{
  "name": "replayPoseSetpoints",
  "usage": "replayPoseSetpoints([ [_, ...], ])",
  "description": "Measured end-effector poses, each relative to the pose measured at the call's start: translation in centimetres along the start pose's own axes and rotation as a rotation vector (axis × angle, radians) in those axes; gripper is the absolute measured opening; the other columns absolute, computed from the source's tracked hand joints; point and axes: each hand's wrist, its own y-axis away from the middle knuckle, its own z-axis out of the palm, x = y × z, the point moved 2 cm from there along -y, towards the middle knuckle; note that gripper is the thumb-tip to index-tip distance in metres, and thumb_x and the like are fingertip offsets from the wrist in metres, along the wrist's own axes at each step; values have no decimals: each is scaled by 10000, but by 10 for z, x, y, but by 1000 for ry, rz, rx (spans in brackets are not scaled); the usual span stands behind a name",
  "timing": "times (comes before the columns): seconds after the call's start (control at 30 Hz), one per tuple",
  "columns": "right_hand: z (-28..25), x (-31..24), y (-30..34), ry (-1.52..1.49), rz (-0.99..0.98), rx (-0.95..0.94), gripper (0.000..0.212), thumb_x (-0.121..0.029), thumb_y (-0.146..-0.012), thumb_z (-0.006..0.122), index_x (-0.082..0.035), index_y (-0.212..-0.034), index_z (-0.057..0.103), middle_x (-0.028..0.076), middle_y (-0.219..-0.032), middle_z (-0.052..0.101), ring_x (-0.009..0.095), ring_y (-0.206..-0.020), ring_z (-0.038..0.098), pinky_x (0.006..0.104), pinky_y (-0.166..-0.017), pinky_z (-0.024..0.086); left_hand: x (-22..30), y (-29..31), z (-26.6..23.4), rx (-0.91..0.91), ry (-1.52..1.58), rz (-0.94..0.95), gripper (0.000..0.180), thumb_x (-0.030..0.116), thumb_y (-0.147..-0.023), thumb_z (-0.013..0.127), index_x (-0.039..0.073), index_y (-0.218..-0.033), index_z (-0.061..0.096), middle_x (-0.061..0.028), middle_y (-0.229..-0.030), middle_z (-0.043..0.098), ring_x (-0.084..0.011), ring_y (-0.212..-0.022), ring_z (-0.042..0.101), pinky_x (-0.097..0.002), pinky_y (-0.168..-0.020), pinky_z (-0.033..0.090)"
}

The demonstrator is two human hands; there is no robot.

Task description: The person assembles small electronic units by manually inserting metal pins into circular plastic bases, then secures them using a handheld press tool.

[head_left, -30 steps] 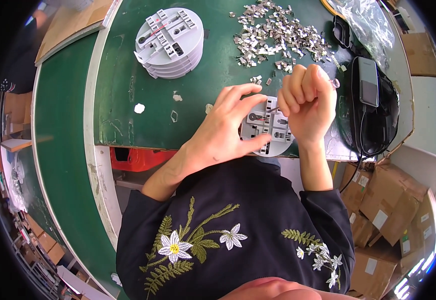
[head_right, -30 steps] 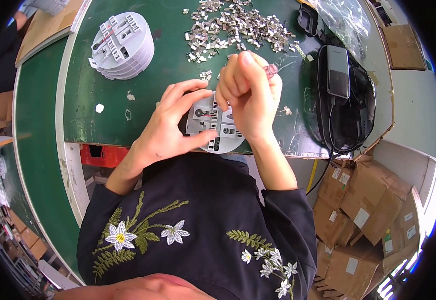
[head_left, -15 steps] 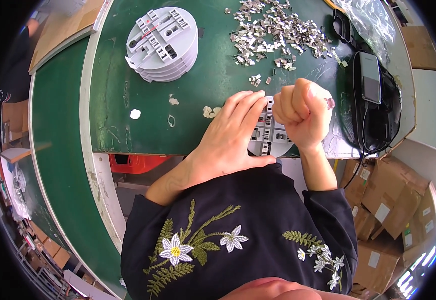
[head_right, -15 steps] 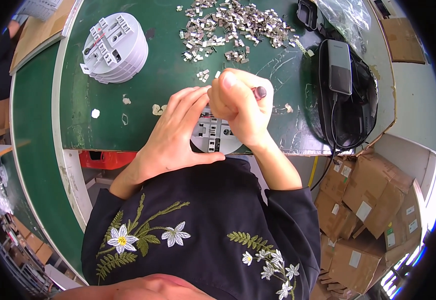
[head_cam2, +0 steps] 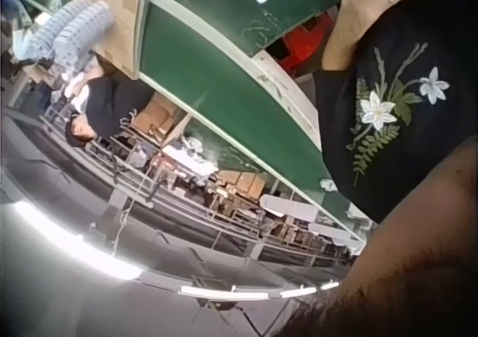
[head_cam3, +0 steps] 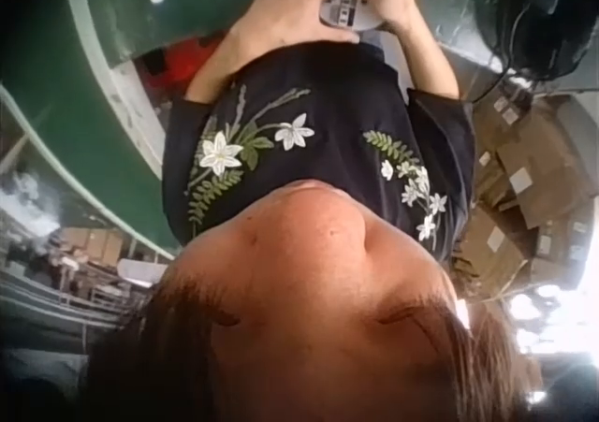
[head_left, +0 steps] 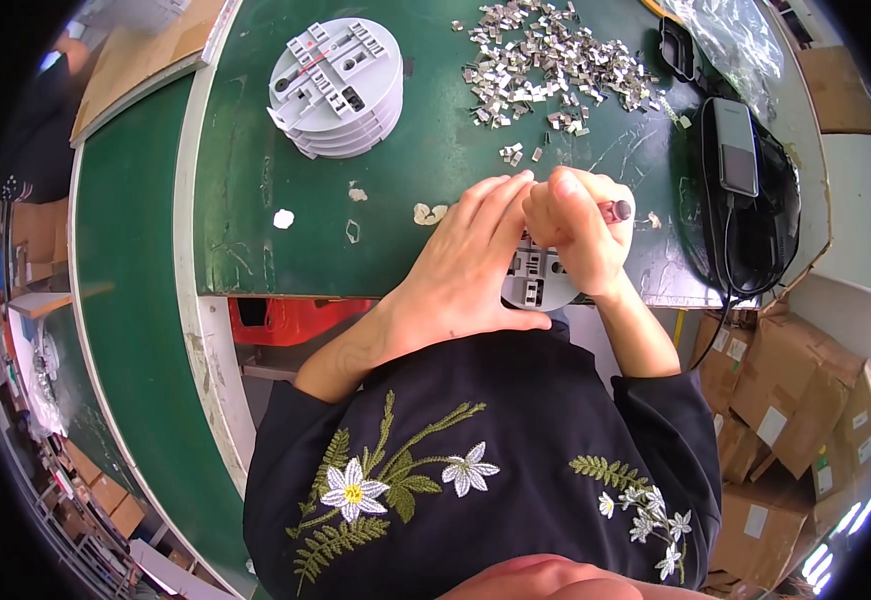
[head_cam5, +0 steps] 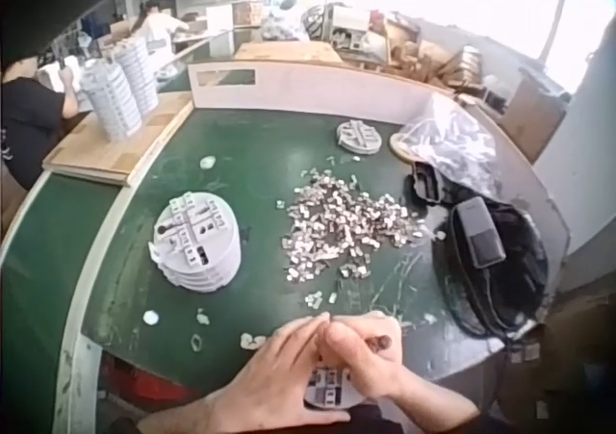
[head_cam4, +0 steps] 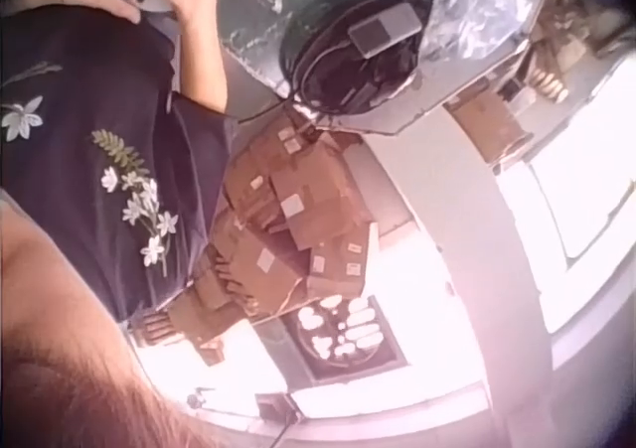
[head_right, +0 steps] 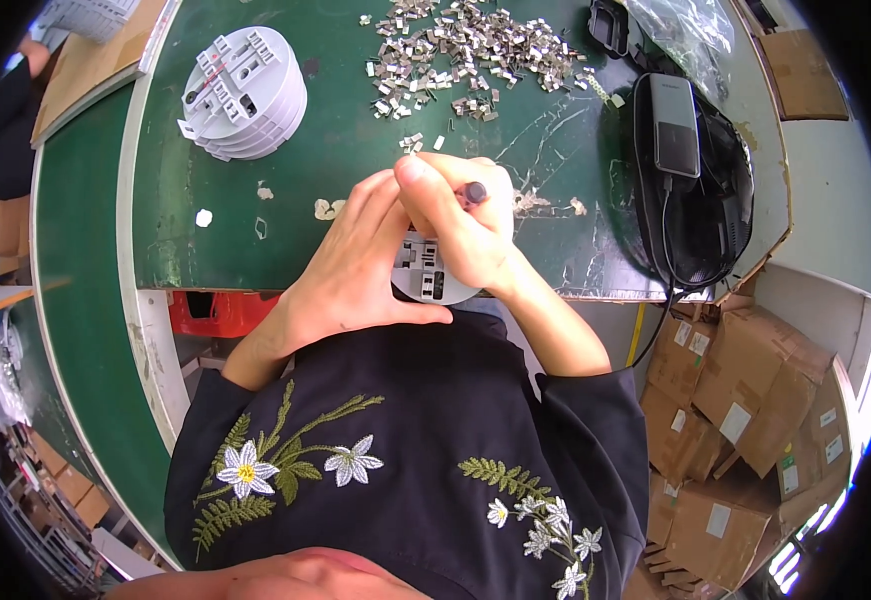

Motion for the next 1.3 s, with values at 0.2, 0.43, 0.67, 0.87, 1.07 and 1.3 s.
replayPoseSetpoints([
  [0.2, -26, -34, 8, -397, -268, 8, 302, -177, -929, 430, -131, -634, 384, -4, -546, 364, 113, -495, 263, 267, -444, 242, 0, 6, -2, 54, 77, -13, 1063, 370, -632, 889, -30, -1457, 352, -211, -1435, 434, -368, -1309, 439, -466, -1104, 389],
  [0.43, -55, -57, 21, -457, -455, 88, 439, -326, -1030, 386, -144, -631, 383, 9, -558, 370, 113, -498, 303, 251, -446, 312, -19, 13, -14, 124, 1362, -298, 1060, 582, -747, 762, 41, -1533, 299, -237, -1502, 407, -418, -1304, 491, -505, -1063, 442],
  [0.67, -50, -40, 22, -520, -398, 169, 480, -334, -1062, 354, -138, -626, 387, 16, -562, 384, 120, -488, 326, 263, -435, 357, -22, 11, -3, 66, 2211, -285, 1049, 806, -824, 527, 111, -1566, 270, -282, -1545, 335, -500, -1325, 458, -560, -1056, 451],
  [0.87, -48, -38, 21, -503, -360, 173, 483, -316, -1066, 346, -136, -620, 388, 17, -553, 383, 118, -475, 336, 266, -410, 368, -16, 6, -5, 9, 2445, -317, 1059, 860, -820, 455, 136, -1569, 266, -332, -1523, 324, -544, -1313, 439, -579, -1048, 455],
  [1.07, -46, -35, 20, -514, -306, 190, 482, -305, -1063, 349, -135, -613, 385, 15, -545, 379, 109, -460, 322, 253, -390, 350, -21, 19, -21, 37, 2435, -258, 1141, 863, -771, 526, 87, -1563, 262, -353, -1511, 328, -552, -1307, 437, -567, -1034, 467],
  [1.3, -51, -29, 15, -528, -203, 241, 474, -280, -1059, 343, -148, -604, 355, 6, -542, 366, 101, -449, 299, 244, -378, 340, -49, 128, -150, 922, -202, -821, 830, 521, -771, 797, 8, -1362, 520, -215, -1341, 555, -362, -1218, 548, -484, -1039, 414],
])
